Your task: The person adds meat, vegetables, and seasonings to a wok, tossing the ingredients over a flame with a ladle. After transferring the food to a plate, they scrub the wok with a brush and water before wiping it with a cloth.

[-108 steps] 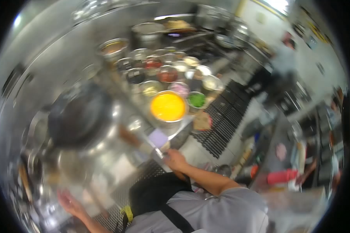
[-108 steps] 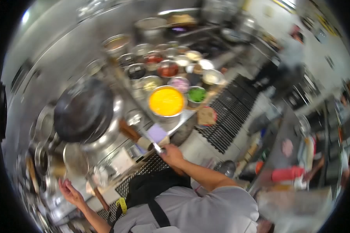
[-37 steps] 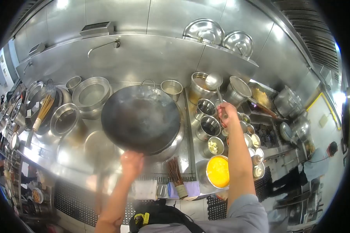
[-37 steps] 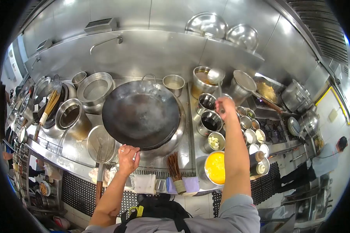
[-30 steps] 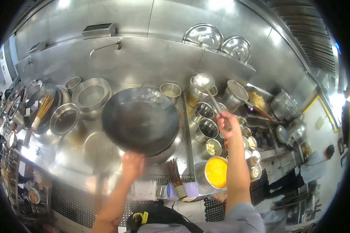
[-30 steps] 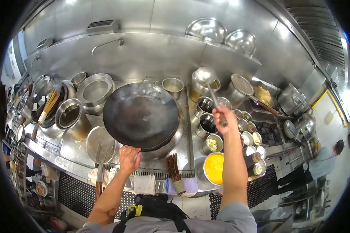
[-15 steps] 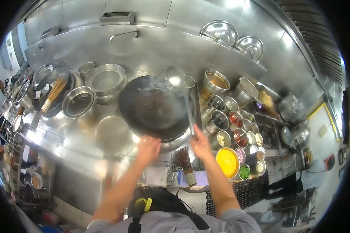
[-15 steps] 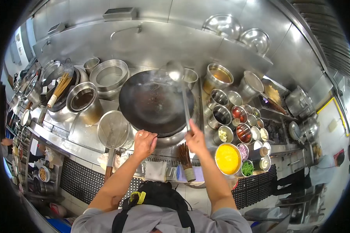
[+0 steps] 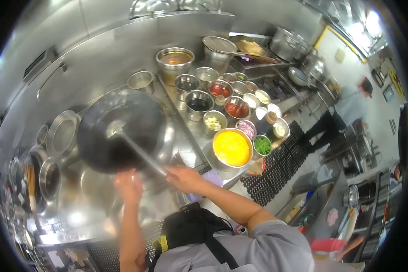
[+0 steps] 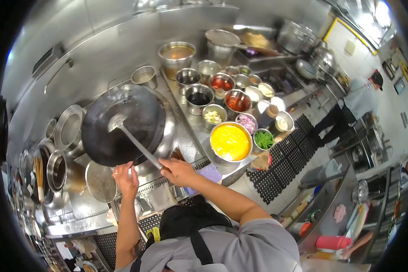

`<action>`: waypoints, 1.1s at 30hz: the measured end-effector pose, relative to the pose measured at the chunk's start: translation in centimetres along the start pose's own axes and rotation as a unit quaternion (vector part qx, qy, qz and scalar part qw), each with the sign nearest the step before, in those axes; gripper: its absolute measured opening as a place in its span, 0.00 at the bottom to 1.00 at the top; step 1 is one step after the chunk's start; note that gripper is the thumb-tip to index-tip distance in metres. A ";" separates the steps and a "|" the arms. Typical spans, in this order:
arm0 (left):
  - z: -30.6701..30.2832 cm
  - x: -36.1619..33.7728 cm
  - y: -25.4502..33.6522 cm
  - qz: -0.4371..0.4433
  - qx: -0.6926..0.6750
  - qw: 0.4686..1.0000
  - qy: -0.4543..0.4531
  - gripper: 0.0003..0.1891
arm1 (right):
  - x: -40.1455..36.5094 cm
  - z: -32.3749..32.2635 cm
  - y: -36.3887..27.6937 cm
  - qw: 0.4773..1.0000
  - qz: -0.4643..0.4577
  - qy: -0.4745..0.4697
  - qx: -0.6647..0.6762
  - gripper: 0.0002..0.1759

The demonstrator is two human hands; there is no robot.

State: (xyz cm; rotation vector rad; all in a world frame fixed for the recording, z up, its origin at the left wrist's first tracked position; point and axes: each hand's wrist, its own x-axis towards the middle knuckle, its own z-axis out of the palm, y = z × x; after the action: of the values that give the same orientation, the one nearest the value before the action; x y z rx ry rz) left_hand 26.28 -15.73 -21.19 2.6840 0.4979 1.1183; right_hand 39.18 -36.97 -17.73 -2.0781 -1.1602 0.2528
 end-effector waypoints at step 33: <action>-2.5 -0.4 0.1 -0.008 -0.042 0.999 -0.022 0.22 | -8.1 -2.9 0.7 0.993 0.047 0.035 0.099 0.13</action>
State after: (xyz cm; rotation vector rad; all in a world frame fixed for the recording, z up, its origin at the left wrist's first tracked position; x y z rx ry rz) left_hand 24.22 -15.91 -19.66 2.6210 0.4542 1.0494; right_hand 36.44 -45.16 -17.51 -1.9527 -0.9572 0.3236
